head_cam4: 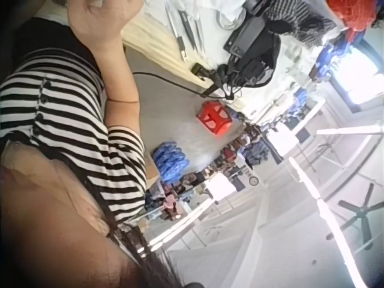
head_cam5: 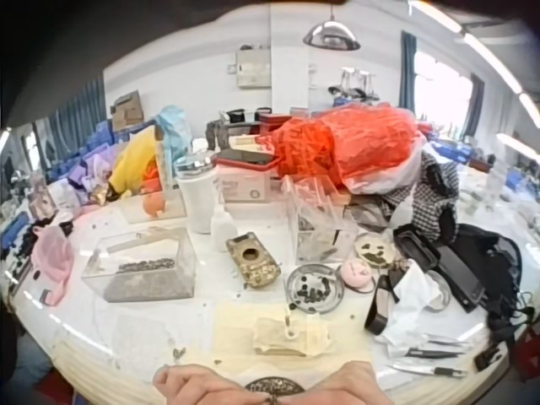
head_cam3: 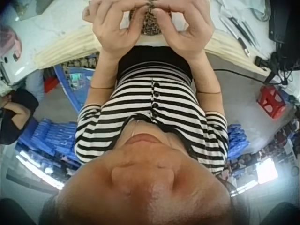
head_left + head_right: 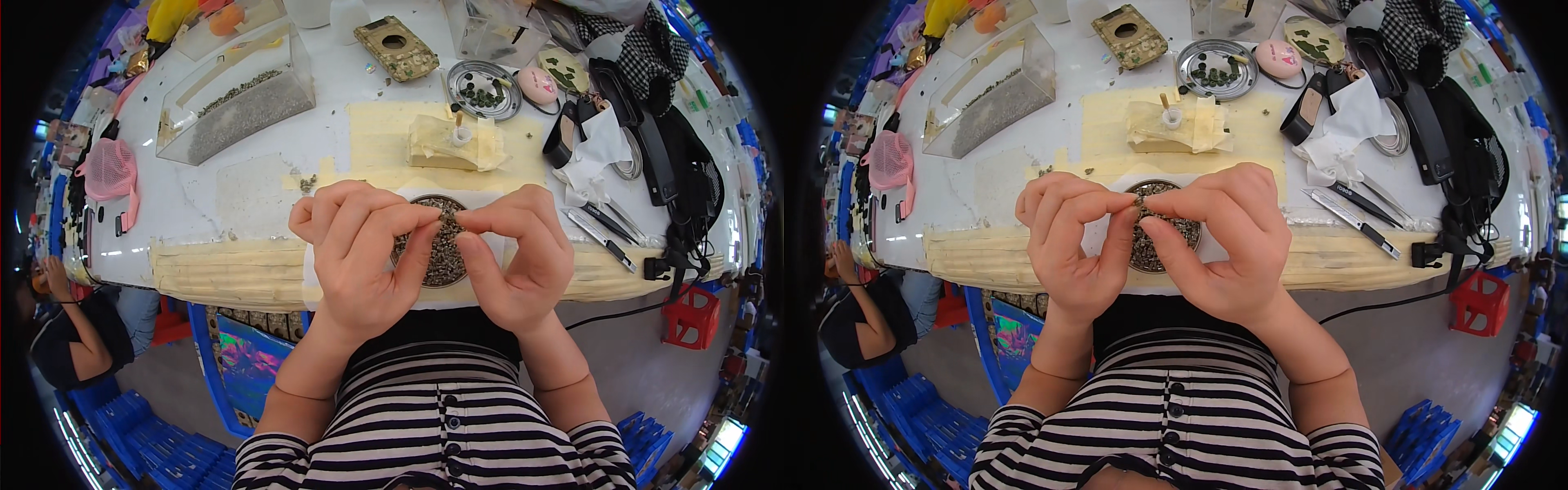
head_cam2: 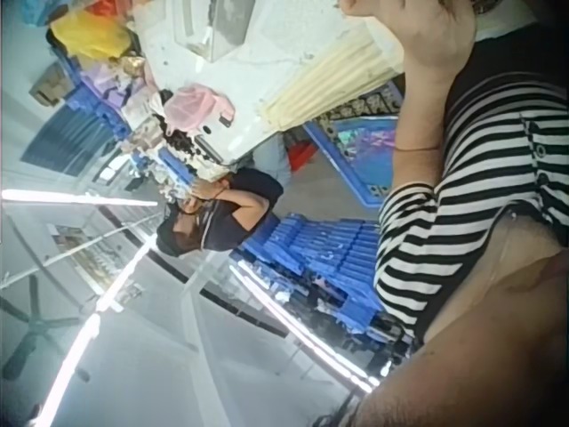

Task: Assembling small components of a toy or miniature model at a workbench using tweezers for precision.

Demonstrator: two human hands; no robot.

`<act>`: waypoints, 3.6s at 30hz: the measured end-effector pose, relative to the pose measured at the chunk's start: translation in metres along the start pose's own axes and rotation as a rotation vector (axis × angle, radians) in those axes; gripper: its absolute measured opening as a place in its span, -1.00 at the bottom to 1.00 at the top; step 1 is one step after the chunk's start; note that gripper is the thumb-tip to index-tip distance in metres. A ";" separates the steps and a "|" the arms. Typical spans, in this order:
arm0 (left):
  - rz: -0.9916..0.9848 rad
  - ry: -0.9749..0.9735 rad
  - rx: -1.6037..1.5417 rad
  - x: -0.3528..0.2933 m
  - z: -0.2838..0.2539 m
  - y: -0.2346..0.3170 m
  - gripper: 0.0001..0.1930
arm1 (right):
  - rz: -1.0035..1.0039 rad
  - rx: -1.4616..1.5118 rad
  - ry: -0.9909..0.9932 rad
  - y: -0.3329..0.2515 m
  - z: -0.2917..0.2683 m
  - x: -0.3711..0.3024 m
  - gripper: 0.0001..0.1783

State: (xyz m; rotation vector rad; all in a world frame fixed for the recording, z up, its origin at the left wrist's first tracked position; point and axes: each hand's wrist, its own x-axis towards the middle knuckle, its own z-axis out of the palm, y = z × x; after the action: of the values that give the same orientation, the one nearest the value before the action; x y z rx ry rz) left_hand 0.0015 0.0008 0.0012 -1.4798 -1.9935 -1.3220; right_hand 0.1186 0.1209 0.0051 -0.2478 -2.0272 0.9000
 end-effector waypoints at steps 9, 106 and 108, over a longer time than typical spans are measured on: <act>-0.026 0.038 -0.056 -0.002 0.004 -0.004 -0.81 | -0.013 -0.064 -0.010 0.002 0.000 0.001 -0.77; 0.064 0.033 0.117 -0.004 -0.011 0.015 -0.77 | -0.084 -0.028 -0.052 0.000 0.000 0.000 -0.72; 0.056 0.029 0.115 -0.003 -0.012 0.015 -0.77 | -0.107 -0.037 -0.046 0.001 0.001 0.000 -0.70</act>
State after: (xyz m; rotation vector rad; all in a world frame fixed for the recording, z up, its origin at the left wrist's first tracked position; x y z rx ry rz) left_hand 0.0132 -0.0100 0.0126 -1.4448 -1.9602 -1.1783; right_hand 0.1182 0.1207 0.0043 -0.1384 -2.0808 0.8083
